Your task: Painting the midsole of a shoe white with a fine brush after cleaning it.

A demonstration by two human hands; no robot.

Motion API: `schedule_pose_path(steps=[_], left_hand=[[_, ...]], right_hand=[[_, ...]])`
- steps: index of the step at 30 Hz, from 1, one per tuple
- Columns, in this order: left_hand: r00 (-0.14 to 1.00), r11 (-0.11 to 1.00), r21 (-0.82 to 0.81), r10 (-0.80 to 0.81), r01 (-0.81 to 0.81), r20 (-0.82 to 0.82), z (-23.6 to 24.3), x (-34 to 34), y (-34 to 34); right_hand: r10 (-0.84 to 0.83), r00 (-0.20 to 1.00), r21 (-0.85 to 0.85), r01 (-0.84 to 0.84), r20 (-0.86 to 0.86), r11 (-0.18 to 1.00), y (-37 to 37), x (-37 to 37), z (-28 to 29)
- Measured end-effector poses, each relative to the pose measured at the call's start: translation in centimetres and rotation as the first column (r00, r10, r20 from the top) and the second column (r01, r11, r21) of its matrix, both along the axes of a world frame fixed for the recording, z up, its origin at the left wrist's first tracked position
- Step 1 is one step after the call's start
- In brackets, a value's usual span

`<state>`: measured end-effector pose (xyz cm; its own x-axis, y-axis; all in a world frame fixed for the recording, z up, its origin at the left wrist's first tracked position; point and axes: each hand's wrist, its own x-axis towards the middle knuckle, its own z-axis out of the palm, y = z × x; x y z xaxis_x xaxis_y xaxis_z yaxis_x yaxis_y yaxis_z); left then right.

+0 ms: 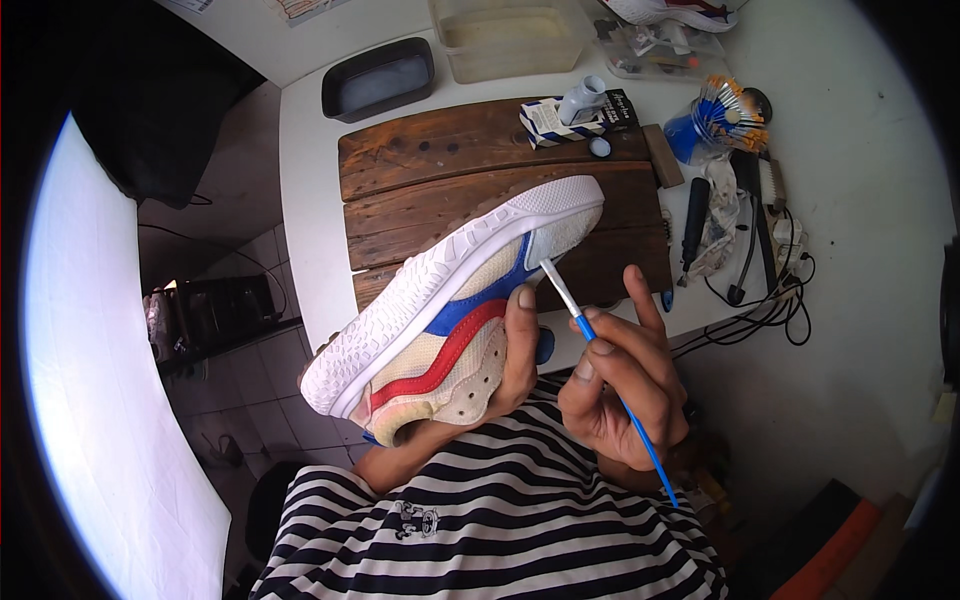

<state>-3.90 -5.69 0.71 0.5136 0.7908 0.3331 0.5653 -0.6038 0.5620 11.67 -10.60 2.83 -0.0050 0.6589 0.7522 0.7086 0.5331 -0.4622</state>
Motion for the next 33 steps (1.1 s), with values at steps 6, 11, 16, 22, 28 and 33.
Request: schedule_pose_path(steps=[6, 11, 16, 22, 28, 33], left_hand=[[0.942, 0.825, 0.553, 0.086, 0.115, -0.325, -4.6, -1.4, -0.4], [0.962, 0.74, 0.655, 0.043, 0.15, -0.27, -3.7, -1.6, 0.5], [0.933, 0.754, 0.642, 0.118, 0.138, -0.339, -3.0, -1.5, -0.2], [0.901, 0.693, 0.701, 0.181, 0.168, -0.395, -3.1, -1.6, -0.4], [0.918, 0.786, 0.6, 0.111, 0.153, -0.38, -2.9, -1.4, -0.3], [0.894, 0.564, 0.787, 0.178, 0.25, -0.412, -2.7, -2.2, 0.2]], right_hand=[[-0.018, 0.997, 0.036, 0.02, -0.077, 0.999, 0.0, -0.6, -0.3], [-0.015, 0.998, 0.011, 0.016, -0.061, 1.0, -0.2, -0.5, -0.3], [-0.014, 0.998, 0.013, 0.015, -0.065, 1.0, -0.2, -0.4, -0.2], [-0.015, 1.0, -0.011, 0.015, -0.001, 1.0, -0.1, 0.0, 0.3], [-0.015, 1.0, -0.017, 0.015, 0.013, 1.0, -0.2, -0.2, 0.1], [-0.008, 1.0, -0.004, 0.008, 0.003, 1.0, -0.1, 0.1, 0.1]])
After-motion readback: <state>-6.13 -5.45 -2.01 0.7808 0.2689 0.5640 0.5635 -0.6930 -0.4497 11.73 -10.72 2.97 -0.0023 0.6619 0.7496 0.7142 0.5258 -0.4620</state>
